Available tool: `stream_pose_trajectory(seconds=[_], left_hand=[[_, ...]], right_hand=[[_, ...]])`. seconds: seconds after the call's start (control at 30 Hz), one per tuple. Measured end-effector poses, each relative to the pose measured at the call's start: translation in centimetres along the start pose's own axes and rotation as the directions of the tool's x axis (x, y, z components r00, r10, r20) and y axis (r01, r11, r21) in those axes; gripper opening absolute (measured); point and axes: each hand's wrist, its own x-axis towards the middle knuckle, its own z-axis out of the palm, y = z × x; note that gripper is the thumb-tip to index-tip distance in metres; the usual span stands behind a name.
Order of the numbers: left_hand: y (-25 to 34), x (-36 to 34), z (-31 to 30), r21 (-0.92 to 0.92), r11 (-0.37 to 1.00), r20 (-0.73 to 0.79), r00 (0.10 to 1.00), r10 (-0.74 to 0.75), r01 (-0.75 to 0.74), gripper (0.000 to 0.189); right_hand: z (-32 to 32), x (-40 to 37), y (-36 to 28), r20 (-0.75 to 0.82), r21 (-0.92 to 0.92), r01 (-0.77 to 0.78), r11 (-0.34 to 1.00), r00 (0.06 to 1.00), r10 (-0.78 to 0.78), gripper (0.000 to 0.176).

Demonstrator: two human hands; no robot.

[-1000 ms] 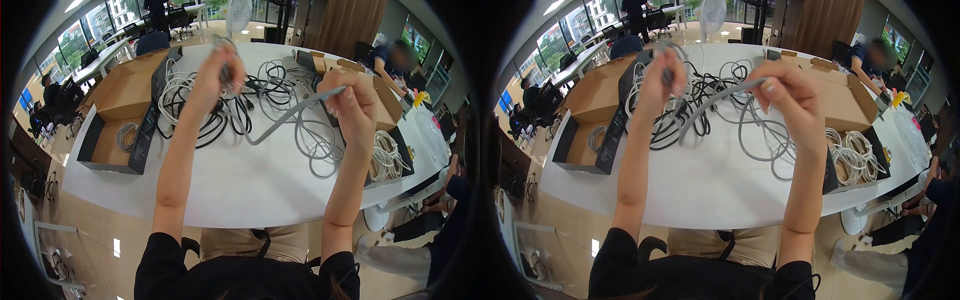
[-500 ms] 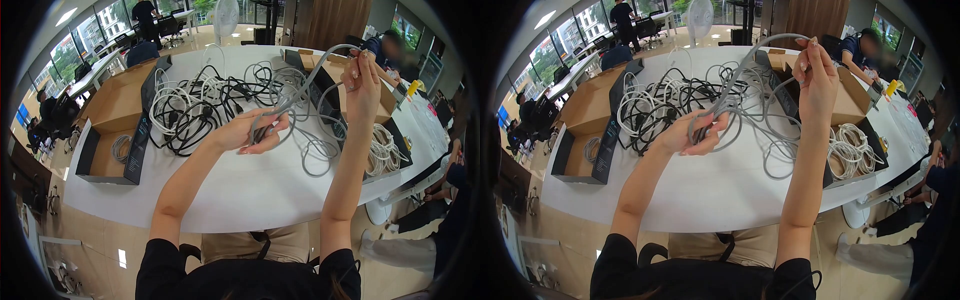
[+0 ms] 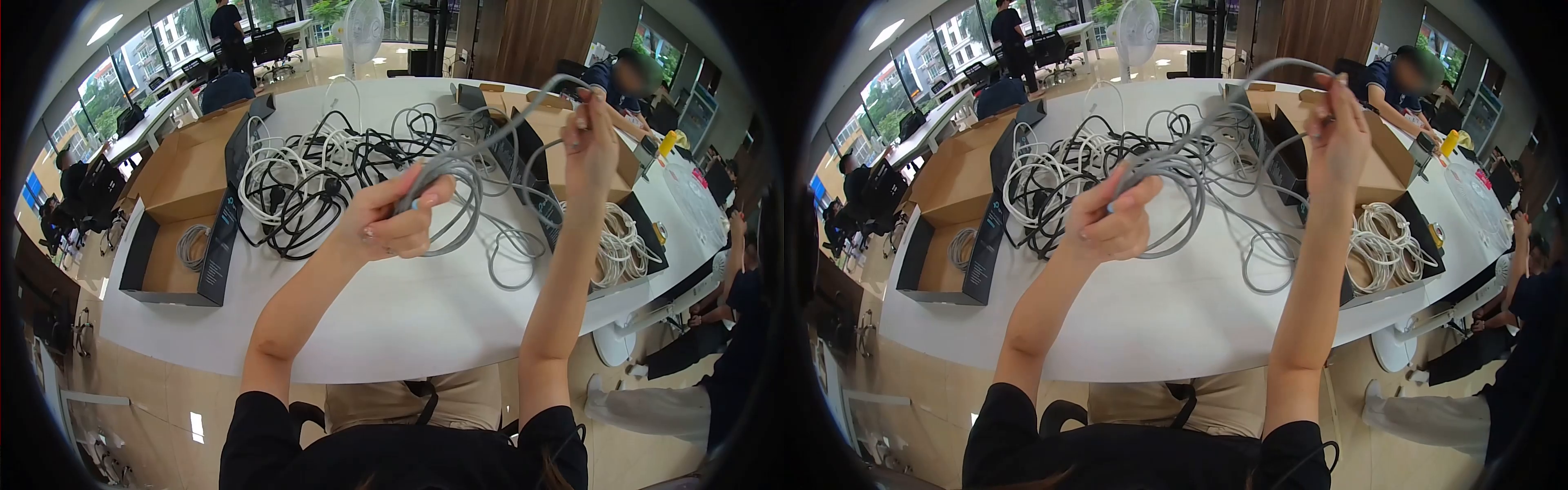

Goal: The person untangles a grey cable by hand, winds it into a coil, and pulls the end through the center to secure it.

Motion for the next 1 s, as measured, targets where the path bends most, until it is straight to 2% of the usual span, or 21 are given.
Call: stream_pose_trajectory(seconds=[0.07, 0.13, 0.2, 0.23, 0.33, 0.37, 0.47, 0.5, 0.6, 0.67, 0.7, 0.77, 0.87, 0.93, 0.97, 1.0], left_hand=[[0.5, 0.1, 1.0, -0.031, 0.999, 0.036, 0.998, 0.044, -0.043, 0.042], [0.8, 0.1, 1.3, -0.021, 0.991, 0.079, 0.988, 0.135, -0.134, 0.045], [1.2, -0.1, 2.0, -0.011, 0.977, 0.114, 0.97, 0.214, -0.214, 0.045], [1.5, -0.4, 2.9, -0.053, 0.98, 0.043, 0.98, 0.195, -0.193, 0.033], [2.4, -0.4, 4.9, 0.033, 0.981, 0.096, 0.977, 0.188, -0.192, 0.021], [2.5, -0.5, 5.3, 0.003, 0.979, 0.142, 0.969, 0.203, -0.205, 0.013], [3.0, -0.8, 6.3, 0.091, 0.964, 0.093, 0.966, 0.24, -0.249, 0.015], [3.2, -1.0, 6.4, 0.167, 0.957, 0.026, 0.971, 0.238, -0.239, 0.018], [3.1, -1.3, 6.1, 0.282, 0.957, -0.064, 0.993, 0.095, -0.073, 0.029], [2.7, -0.9, 6.3, 0.338, 0.94, -0.152, 0.983, 0.098, -0.041, 0.031], [2.6, -0.8, 6.2, 0.374, 0.927, -0.188, 0.977, 0.098, -0.021, 0.032], [2.5, -0.7, 6.3, 0.46, 0.888, -0.248, 0.963, 0.104, 0.022, 0.032], [2.4, -0.8, 6.6, 0.527, 0.85, -0.224, 0.961, 0.162, -0.021, 0.03], [2.9, -1.3, 7.0, 0.487, 0.856, -0.144, 0.95, 0.276, -0.175, 0.027], [3.4, -1.7, 7.3, 0.462, 0.851, -0.106, 0.937, 0.333, -0.251, 0.025], [4.0, -2.3, 8.0, 0.408, 0.83, -0.053, 0.898, 0.436, -0.379, 0.022]], right_hand=[[0.7, -0.8, 1.3, 0.161, -0.052, -0.062, 0.997, 0.984, 0.07, 0.023], [2.7, -2.3, 2.0, 0.215, -0.089, -0.103, 0.991, 0.969, 0.121, 0.023], [3.7, -3.2, 2.6, 0.233, -0.132, -0.136, 0.982, 0.959, 0.164, 0.024], [4.0, -3.4, 2.8, 0.24, -0.153, -0.153, 0.976, 0.953, 0.187, 0.024], [3.3, -3.1, 3.8, 0.189, -0.245, -0.169, 0.955, 0.957, 0.218, 0.025], [3.1, -3.0, 4.2, 0.197, -0.23, -0.161, 0.96, 0.958, 0.208, 0.025], [3.2, -2.8, 4.6, 0.198, -0.163, -0.15, 0.975, 0.963, 0.182, 0.025], [3.5, -3.0, 4.1, 0.183, -0.128, -0.156, 0.979, 0.967, 0.178, 0.024], [3.1, -2.5, 3.4, 0.139, -0.069, -0.105, 0.992, 0.984, 0.114, 0.023], [2.5, -2.0, 2.7, 0.088, -0.07, -0.074, 0.995, 0.993, 0.08, 0.024], [2.2, -1.9, 2.2, 0.131, -0.053, -0.08, 0.995, 0.988, 0.086, 0.024], [2.1, -1.8, 1.8, 0.112, -0.056, -0.076, 0.996, 0.99, 0.082, 0.024], [2.0, -1.7, 2.0, 0.117, -0.094, -0.073, 0.993, 0.99, 0.084, 0.024], [2.3, -2.1, 3.4, 0.118, -0.163, -0.081, 0.983, 0.988, 0.101, 0.024], [2.3, -2.4, 4.6, 0.234, -0.189, -0.095, 0.977, 0.962, 0.139, 0.024], [3.7, -3.9, 5.4, 0.218, -0.279, -0.139, 0.95, 0.955, 0.203, 0.023]])
